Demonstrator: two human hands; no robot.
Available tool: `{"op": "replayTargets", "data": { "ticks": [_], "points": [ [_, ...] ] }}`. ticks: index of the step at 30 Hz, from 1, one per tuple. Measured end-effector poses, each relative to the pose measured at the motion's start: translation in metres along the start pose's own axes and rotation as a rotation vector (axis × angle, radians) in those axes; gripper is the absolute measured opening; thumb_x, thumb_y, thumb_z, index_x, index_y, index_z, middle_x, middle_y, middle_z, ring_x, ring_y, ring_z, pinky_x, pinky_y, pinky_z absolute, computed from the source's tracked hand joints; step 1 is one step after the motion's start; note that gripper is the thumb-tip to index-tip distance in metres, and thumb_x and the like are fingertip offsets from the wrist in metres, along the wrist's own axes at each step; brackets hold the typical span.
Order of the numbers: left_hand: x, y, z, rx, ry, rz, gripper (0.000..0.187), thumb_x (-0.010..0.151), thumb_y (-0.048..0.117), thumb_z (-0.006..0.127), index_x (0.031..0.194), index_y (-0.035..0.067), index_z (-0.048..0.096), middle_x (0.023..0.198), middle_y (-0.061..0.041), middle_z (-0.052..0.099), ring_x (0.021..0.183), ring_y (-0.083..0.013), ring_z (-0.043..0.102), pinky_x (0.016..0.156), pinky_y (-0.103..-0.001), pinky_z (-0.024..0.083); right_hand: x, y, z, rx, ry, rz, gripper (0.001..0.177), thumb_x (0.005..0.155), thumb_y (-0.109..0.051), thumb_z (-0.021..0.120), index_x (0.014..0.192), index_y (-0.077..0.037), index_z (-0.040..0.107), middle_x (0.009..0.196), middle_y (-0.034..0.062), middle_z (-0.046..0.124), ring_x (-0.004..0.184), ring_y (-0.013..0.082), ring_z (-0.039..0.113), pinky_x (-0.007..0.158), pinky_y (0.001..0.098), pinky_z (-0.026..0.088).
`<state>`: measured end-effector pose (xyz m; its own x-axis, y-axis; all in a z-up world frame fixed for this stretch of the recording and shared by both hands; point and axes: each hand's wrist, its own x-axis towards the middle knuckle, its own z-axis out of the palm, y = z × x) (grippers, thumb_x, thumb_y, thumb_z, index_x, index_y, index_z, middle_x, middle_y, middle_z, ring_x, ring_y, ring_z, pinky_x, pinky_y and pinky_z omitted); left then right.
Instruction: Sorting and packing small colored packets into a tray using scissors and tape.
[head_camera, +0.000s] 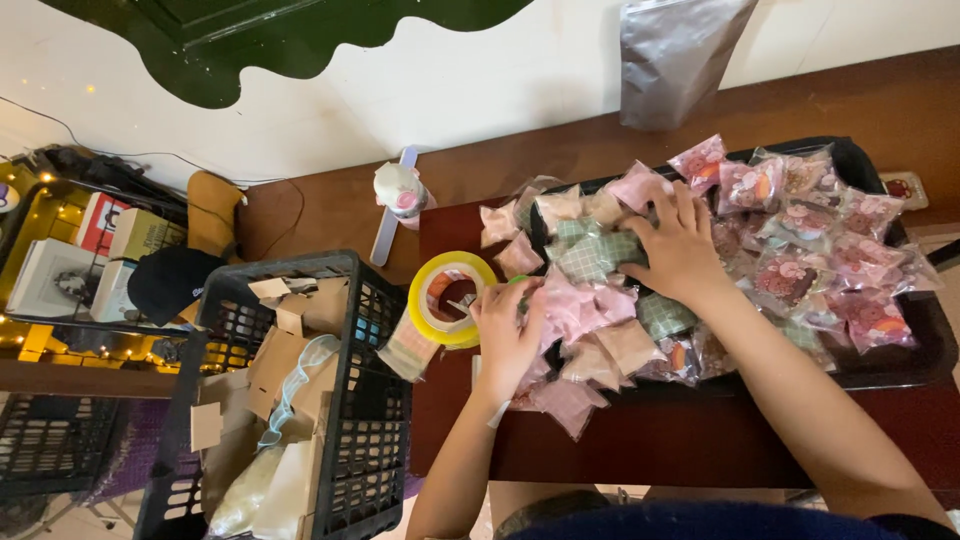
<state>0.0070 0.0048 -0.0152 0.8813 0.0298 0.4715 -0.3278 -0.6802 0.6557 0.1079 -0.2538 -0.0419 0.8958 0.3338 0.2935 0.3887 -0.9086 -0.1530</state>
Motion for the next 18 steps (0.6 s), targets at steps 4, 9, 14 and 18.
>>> {"op": "replayTargets", "data": {
  "ticks": [4, 9, 14, 18],
  "points": [
    [-0.001, -0.001, 0.001, 0.001, 0.002, 0.008, 0.022, 0.097, 0.025, 0.067, 0.114, 0.012, 0.073, 0.104, -0.003, 0.076, 0.105, -0.0233, 0.063, 0.102, -0.044, 0.034, 0.002, 0.003, -0.011, 0.006, -0.074, 0.010, 0.062, 0.064, -0.050, 0.087, 0.117, -0.026, 0.068, 0.159, 0.0176, 0.033, 0.152, 0.0479, 0.019, 0.121, 0.0628, 0.020],
    [-0.001, -0.001, 0.002, -0.069, 0.024, 0.041, 0.025, 0.094, 0.024, 0.070, 0.116, 0.010, 0.072, 0.111, -0.007, 0.075, 0.109, -0.0252, 0.062, 0.106, -0.044, 0.034, 0.010, 0.016, -0.012, 0.079, -0.113, -0.065, 0.061, 0.073, -0.059, 0.081, 0.122, -0.027, 0.063, 0.155, 0.0212, 0.037, 0.142, 0.0491, 0.025, 0.109, 0.0680, 0.020],
    [0.002, 0.009, -0.004, -0.220, 0.036, -0.003, 0.025, 0.094, 0.019, 0.072, 0.116, 0.008, 0.072, 0.110, -0.010, 0.074, 0.105, -0.0248, 0.066, 0.100, -0.039, 0.046, 0.011, 0.029, -0.009, 0.194, -0.048, 0.236, 0.056, 0.092, -0.049, 0.067, 0.138, -0.019, 0.058, 0.140, 0.0156, 0.061, 0.140, 0.0379, 0.051, 0.121, 0.0636, 0.032],
    [0.001, 0.011, -0.002, -0.382, 0.010, -0.028, 0.025, 0.094, 0.014, 0.072, 0.117, 0.003, 0.069, 0.111, -0.011, 0.074, 0.103, -0.0227, 0.072, 0.093, -0.034, 0.055, 0.023, 0.047, 0.024, 0.044, 0.265, 0.177, 0.066, 0.089, -0.039, 0.071, 0.145, -0.008, 0.056, 0.143, 0.0250, 0.059, 0.137, 0.0460, 0.050, 0.105, 0.0636, 0.034]
  ]
}}
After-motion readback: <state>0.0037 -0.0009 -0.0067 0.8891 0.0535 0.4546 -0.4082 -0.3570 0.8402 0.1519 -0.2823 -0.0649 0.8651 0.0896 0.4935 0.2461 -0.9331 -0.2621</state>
